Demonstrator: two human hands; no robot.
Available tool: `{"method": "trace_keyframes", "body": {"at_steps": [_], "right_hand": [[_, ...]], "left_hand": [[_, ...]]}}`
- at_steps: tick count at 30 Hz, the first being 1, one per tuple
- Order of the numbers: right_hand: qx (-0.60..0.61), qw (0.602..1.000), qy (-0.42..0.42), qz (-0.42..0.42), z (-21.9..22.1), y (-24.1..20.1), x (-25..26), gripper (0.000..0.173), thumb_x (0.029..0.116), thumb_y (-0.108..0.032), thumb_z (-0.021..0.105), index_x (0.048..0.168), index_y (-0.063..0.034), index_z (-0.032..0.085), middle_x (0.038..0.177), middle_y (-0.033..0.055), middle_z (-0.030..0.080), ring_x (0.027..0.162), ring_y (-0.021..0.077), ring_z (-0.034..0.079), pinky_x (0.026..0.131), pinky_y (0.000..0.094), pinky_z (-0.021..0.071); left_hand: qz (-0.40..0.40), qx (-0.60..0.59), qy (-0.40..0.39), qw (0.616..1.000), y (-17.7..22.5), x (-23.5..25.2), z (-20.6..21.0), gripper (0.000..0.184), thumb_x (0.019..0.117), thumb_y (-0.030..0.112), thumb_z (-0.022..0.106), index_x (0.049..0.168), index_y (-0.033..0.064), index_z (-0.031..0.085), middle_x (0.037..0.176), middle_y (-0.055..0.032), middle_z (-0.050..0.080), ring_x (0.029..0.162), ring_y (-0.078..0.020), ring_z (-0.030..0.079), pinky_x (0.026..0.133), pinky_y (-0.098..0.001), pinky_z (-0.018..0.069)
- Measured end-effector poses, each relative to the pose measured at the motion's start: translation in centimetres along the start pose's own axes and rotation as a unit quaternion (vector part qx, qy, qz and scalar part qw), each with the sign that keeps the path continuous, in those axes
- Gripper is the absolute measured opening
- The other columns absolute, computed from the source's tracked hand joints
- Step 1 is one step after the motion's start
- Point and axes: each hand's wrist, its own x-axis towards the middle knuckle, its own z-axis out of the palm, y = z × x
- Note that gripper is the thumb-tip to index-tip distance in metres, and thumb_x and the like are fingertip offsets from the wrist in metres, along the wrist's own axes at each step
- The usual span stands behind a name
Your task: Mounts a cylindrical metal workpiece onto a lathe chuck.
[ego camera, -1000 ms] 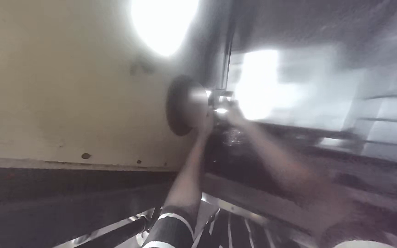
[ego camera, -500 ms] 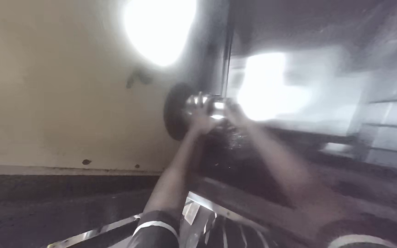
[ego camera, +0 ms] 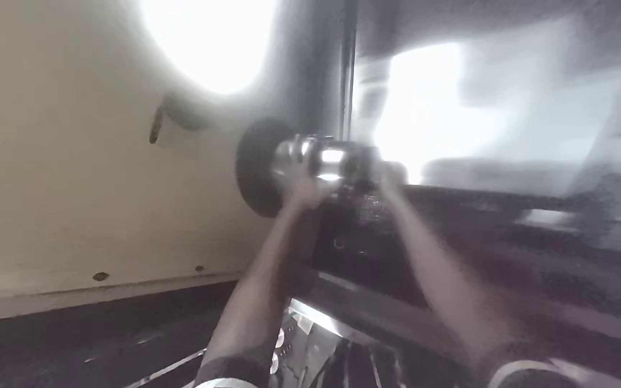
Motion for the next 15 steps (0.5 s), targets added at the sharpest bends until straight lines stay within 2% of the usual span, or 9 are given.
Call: {"method": "trace_keyframes", "body": {"at_steps": [1,3,4,5,7,9,10,13,15], "right_hand": [[0.033,0.999,-0.009,0.034,0.4,1.8,0.2,0.049,0.1067,-0.044,0.049,0.132,-0.0025,0.060,0.116,0.0183,0.066,0.098,0.0268,0.066,0.086,0.0469,0.0562],[0.130,0.980,-0.081,0.131,1.6,3.7,-0.3,0.055,0.1078,-0.050,0.042,0.148,-0.0133,0.047,0.140,0.0152,0.056,0.120,0.0285,0.058,0.094,0.0493,0.0514],[0.184,0.961,-0.112,0.171,2.3,4.3,-0.6,0.059,0.1071,-0.055,0.040,0.153,-0.0181,0.043,0.148,0.0132,0.051,0.131,0.0300,0.053,0.102,0.0541,0.0484],[0.235,0.943,-0.130,0.197,3.2,4.6,-0.6,0.062,0.1057,-0.060,0.038,0.153,-0.0201,0.043,0.148,0.0110,0.052,0.134,0.0295,0.052,0.106,0.0566,0.0471],[0.300,0.922,-0.146,0.197,4.8,4.3,-0.5,0.062,0.1039,-0.066,0.031,0.138,-0.0208,0.056,0.124,0.0060,0.065,0.115,0.0230,0.062,0.095,0.0515,0.0524],[0.367,0.903,-0.158,0.155,6.3,4.5,0.0,0.061,0.1042,-0.067,0.026,0.115,-0.0187,0.062,0.095,0.0029,0.067,0.086,0.0174,0.065,0.075,0.0414,0.0573],[0.404,0.890,-0.162,0.138,7.0,4.6,0.1,0.061,0.1047,-0.066,0.025,0.108,-0.0171,0.061,0.087,0.0028,0.065,0.078,0.0166,0.064,0.069,0.0388,0.0575],[0.460,0.864,-0.168,0.113,7.4,4.4,-0.3,0.061,0.1053,-0.065,0.024,0.104,-0.0159,0.060,0.082,0.0032,0.063,0.073,0.0163,0.064,0.066,0.0375,0.0576],[0.472,0.862,-0.164,0.090,7.4,4.1,-0.8,0.056,0.1072,-0.061,0.024,0.101,-0.0173,0.059,0.078,0.0015,0.062,0.068,0.0136,0.062,0.060,0.0338,0.0564]], "left_hand": [[0.005,-0.002,0.004,1.000,-0.1,0.0,0.2,0.111,0.0579,0.087,0.069,0.155,0.0441,0.039,0.170,0.0016,0.019,0.157,-0.0349,0.009,0.112,-0.0762,0.0180],[0.015,0.000,0.008,1.000,-0.3,0.3,0.4,0.112,0.0579,0.089,0.067,0.156,0.0437,0.038,0.170,0.0008,0.020,0.157,-0.0357,0.008,0.112,-0.0778,0.0165],[0.018,0.006,0.009,1.000,-0.5,0.3,0.6,0.113,0.0571,0.092,0.065,0.156,0.0444,0.038,0.170,0.0012,0.020,0.157,-0.0353,0.008,0.112,-0.0770,0.0165],[0.022,0.009,0.016,1.000,-0.6,0.2,0.8,0.112,0.0572,0.092,0.065,0.155,0.0445,0.039,0.170,0.0015,0.021,0.157,-0.0351,0.010,0.112,-0.0765,0.0171],[0.029,0.011,0.025,0.999,-0.7,0.1,0.9,0.109,0.0592,0.092,0.062,0.155,0.0459,0.039,0.170,0.0020,0.022,0.157,-0.0349,0.010,0.113,-0.0760,0.0170],[0.033,-0.001,0.041,0.999,-0.6,0.2,0.9,0.105,0.0586,0.093,0.061,0.152,0.0477,0.043,0.169,0.0024,0.024,0.157,-0.0343,0.013,0.113,-0.0743,0.0180],[0.031,-0.012,0.044,0.998,-0.6,0.1,0.9,0.105,0.0576,0.093,0.062,0.150,0.0475,0.046,0.169,0.0023,0.025,0.157,-0.0338,0.013,0.115,-0.0733,0.0174],[0.015,-0.028,0.019,0.999,-0.2,-0.1,0.6,0.106,0.0561,0.093,0.064,0.150,0.0481,0.045,0.170,0.0031,0.021,0.158,-0.0337,0.008,0.112,-0.0782,0.0134],[0.021,-0.033,0.032,0.999,-0.2,-0.1,0.8,0.104,0.0567,0.092,0.064,0.149,0.0468,0.047,0.169,0.0019,0.023,0.157,-0.0340,0.010,0.112,-0.0786,0.0134]]}}
